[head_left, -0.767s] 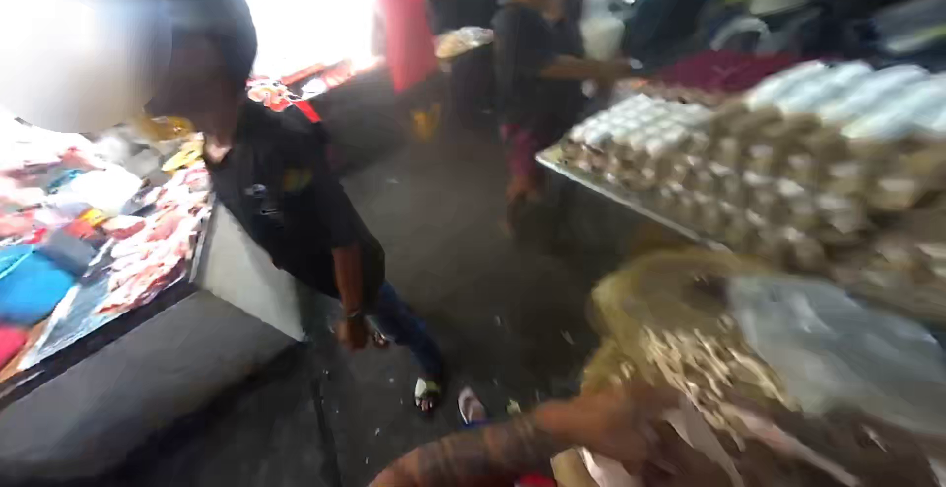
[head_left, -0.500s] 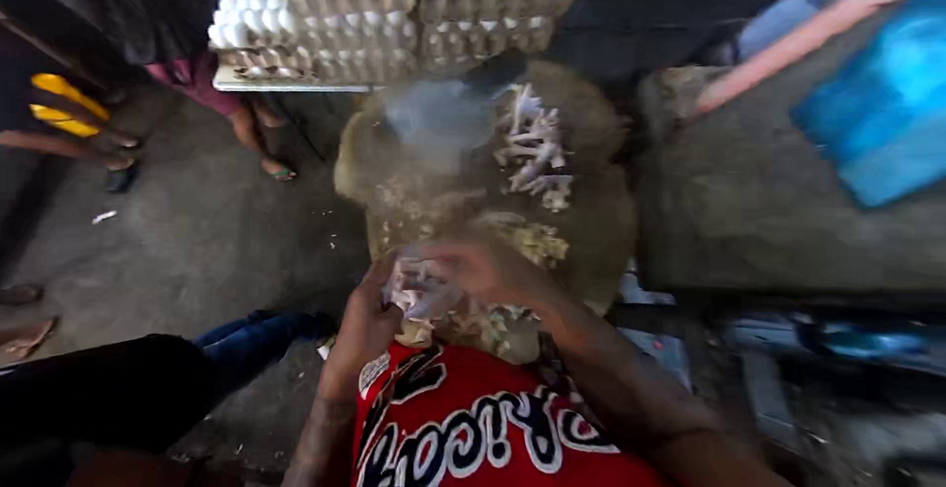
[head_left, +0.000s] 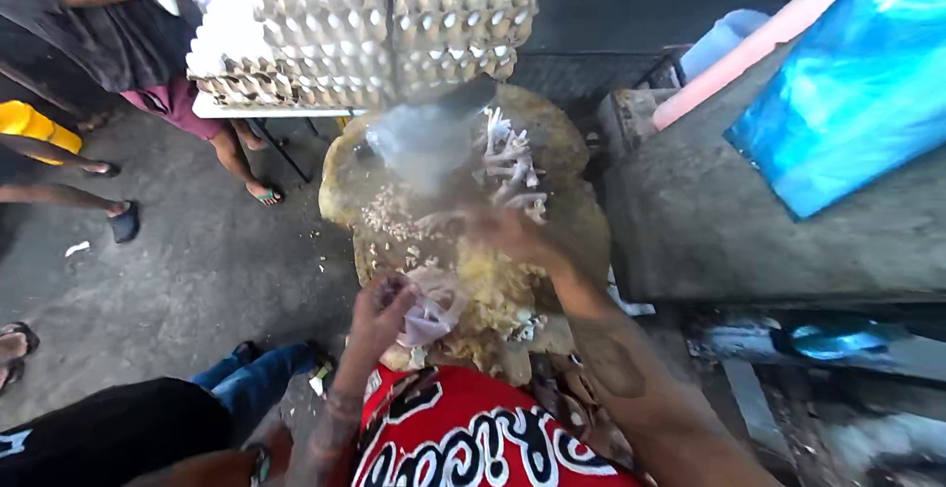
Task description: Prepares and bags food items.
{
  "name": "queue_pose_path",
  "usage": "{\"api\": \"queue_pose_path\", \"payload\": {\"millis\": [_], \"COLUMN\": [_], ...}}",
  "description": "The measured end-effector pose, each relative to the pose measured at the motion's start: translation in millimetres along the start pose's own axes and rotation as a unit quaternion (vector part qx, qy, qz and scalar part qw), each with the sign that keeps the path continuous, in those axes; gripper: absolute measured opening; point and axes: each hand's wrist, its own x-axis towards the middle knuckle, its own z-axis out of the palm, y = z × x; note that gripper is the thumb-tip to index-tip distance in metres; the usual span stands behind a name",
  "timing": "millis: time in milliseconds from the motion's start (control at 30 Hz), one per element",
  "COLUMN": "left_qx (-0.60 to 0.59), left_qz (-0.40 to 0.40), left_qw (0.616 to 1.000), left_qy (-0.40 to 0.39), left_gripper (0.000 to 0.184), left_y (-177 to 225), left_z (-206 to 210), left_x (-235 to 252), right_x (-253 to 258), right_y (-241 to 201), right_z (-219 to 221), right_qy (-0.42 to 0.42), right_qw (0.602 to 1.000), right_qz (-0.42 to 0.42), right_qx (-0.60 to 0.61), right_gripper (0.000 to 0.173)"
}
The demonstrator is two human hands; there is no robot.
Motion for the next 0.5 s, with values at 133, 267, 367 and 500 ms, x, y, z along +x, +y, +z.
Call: {"api": "queue_pose_path", "payload": {"millis": [133, 267, 367, 500], "left_qx": [0.122, 0.223, 0.31, 0.3], "left_qz": [0.026, 0.047, 0.09, 0.013], "left_qw": [0.99, 0.96, 0.925, 0.928], "left_qy": [-0.06, -0.162, -0.203, -0.221], "left_gripper": [0.054, 0.048, 0.038, 0.049], "left_y": [6, 10, 2, -2], "left_z": [10, 7, 2, 3], "left_x": [23, 36, 41, 43], "right_x": [-10, -4, -2, -21], "right_y": [-20, -18, 2, 4], "right_z": [32, 46, 55, 46], "right_qy": [-0.115, -0.15, -0.105, -0.101], "right_qw": [0.993, 0.986, 0.98, 0.976], "right_qz": [-0.031, -0.003, -0.023, -0.07], "right_qx": [0.005, 0.073, 0.169, 0.18], "right_gripper": [0.048, 0.03, 0.019, 0.044]}}
